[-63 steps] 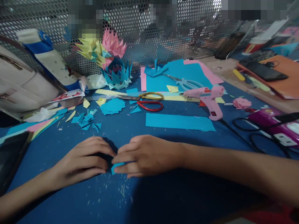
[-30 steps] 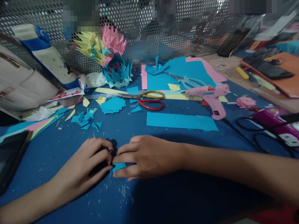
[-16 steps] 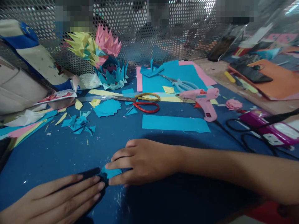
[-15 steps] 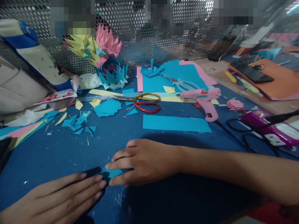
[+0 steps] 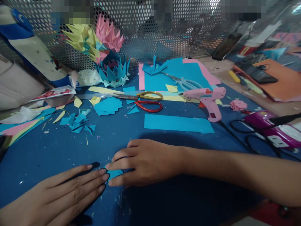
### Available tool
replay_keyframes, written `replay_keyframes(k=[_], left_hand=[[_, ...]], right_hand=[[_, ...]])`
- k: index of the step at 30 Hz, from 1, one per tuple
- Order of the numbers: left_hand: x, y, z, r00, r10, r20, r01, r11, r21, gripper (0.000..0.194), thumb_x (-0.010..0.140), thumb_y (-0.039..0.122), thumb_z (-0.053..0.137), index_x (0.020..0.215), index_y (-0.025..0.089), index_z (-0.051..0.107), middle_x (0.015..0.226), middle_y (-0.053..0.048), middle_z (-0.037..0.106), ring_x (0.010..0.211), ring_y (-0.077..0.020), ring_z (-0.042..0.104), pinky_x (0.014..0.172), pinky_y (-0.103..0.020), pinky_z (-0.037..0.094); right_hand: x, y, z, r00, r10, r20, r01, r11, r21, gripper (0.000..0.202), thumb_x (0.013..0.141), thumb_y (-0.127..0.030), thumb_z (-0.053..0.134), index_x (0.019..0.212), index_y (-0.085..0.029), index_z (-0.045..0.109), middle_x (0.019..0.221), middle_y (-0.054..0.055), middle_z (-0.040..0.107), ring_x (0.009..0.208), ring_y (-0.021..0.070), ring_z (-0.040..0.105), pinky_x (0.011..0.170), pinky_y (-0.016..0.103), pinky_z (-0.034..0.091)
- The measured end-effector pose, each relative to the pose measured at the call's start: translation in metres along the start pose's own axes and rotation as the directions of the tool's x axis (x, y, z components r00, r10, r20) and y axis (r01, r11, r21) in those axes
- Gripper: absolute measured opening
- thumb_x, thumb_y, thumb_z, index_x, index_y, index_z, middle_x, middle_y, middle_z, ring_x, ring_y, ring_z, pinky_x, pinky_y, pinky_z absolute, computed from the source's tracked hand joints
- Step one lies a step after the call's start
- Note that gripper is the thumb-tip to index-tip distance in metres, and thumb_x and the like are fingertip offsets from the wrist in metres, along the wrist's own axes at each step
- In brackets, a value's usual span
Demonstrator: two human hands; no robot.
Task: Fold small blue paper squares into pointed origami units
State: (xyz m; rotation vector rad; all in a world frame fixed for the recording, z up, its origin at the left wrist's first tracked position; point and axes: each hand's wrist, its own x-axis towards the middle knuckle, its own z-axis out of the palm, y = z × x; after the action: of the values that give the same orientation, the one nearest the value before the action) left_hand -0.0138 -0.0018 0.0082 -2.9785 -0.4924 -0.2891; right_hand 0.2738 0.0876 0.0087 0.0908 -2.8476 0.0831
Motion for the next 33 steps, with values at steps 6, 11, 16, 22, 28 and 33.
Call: replay_keyframes(k=[6, 11, 16, 22, 28, 33], left_hand=[[0.0, 0.001, -0.001, 1.0, -0.001, -0.015, 0.001, 1.0, -0.018, 0.043, 0.101, 0.036, 0.053, 0.138, 0.014, 0.057, 0.143, -0.005, 0.057, 0.137, -0.0222, 0.047, 0.126, -0.043, 0.012], [0.004, 0.005, -0.001, 1.0, -0.008, -0.027, 0.008, 1.0, 0.007, 0.041, 0.1, 0.036, 0.056, 0.135, 0.013, 0.059, 0.136, -0.005, 0.062, 0.132, -0.0214, 0.051, 0.126, -0.043, 0.012], [0.002, 0.009, 0.002, 1.0, 0.0, -0.005, 0.0, 0.999, 0.049, 0.045, 0.099, 0.039, 0.058, 0.135, 0.014, 0.059, 0.135, -0.006, 0.063, 0.13, -0.0227, 0.052, 0.126, -0.043, 0.011], [-0.002, 0.013, 0.005, 1.0, -0.007, 0.015, 0.006, 0.997, 0.074, 0.05, 0.099, 0.044, 0.056, 0.139, 0.014, 0.056, 0.14, -0.006, 0.058, 0.129, -0.0255, 0.053, 0.126, -0.046, 0.011], [0.008, 0.011, -0.001, 0.994, -0.068, -0.08, 0.071, 0.997, 0.033, 0.04, 0.105, 0.042, 0.047, 0.126, 0.014, 0.065, 0.123, -0.003, 0.069, 0.12, -0.0201, 0.058, 0.126, -0.045, 0.01], [0.011, 0.013, 0.0, 0.983, -0.126, -0.134, 0.126, 0.992, -0.01, 0.035, 0.105, 0.04, 0.048, 0.117, 0.015, 0.069, 0.119, -0.003, 0.071, 0.117, -0.0183, 0.059, 0.125, -0.043, 0.013]], right_hand=[[-0.001, 0.001, 0.0, 1.0, -0.003, 0.011, 0.003, 1.0, 0.012, 0.031, 0.105, -0.031, 0.044, 0.129, -0.028, 0.063, 0.138, -0.003, 0.06, 0.124, 0.0145, 0.055, 0.084, 0.03, 0.046], [-0.001, 0.0, 0.0, 1.0, -0.004, 0.009, 0.004, 1.0, 0.003, 0.03, 0.105, -0.032, 0.045, 0.129, -0.028, 0.063, 0.139, -0.003, 0.06, 0.124, 0.0143, 0.054, 0.084, 0.03, 0.046], [-0.001, -0.001, 0.0, 1.0, -0.005, 0.021, 0.005, 1.0, -0.007, 0.031, 0.105, -0.031, 0.045, 0.13, -0.028, 0.062, 0.141, -0.001, 0.058, 0.126, 0.0132, 0.053, 0.085, 0.03, 0.046], [0.0, 0.0, -0.001, 1.0, -0.004, 0.021, 0.004, 1.0, -0.001, 0.031, 0.105, -0.031, 0.044, 0.131, -0.027, 0.062, 0.14, -0.002, 0.059, 0.125, 0.0141, 0.054, 0.085, 0.031, 0.046], [-0.001, -0.001, -0.001, 1.0, -0.008, 0.012, 0.008, 1.0, 0.006, 0.031, 0.106, -0.03, 0.043, 0.129, -0.026, 0.063, 0.14, -0.002, 0.059, 0.124, 0.0144, 0.055, 0.084, 0.031, 0.046], [-0.001, 0.0, 0.0, 1.0, -0.01, 0.007, 0.009, 1.0, 0.013, 0.03, 0.105, -0.031, 0.045, 0.129, -0.026, 0.063, 0.141, 0.0, 0.058, 0.126, 0.0147, 0.054, 0.086, 0.031, 0.046]])
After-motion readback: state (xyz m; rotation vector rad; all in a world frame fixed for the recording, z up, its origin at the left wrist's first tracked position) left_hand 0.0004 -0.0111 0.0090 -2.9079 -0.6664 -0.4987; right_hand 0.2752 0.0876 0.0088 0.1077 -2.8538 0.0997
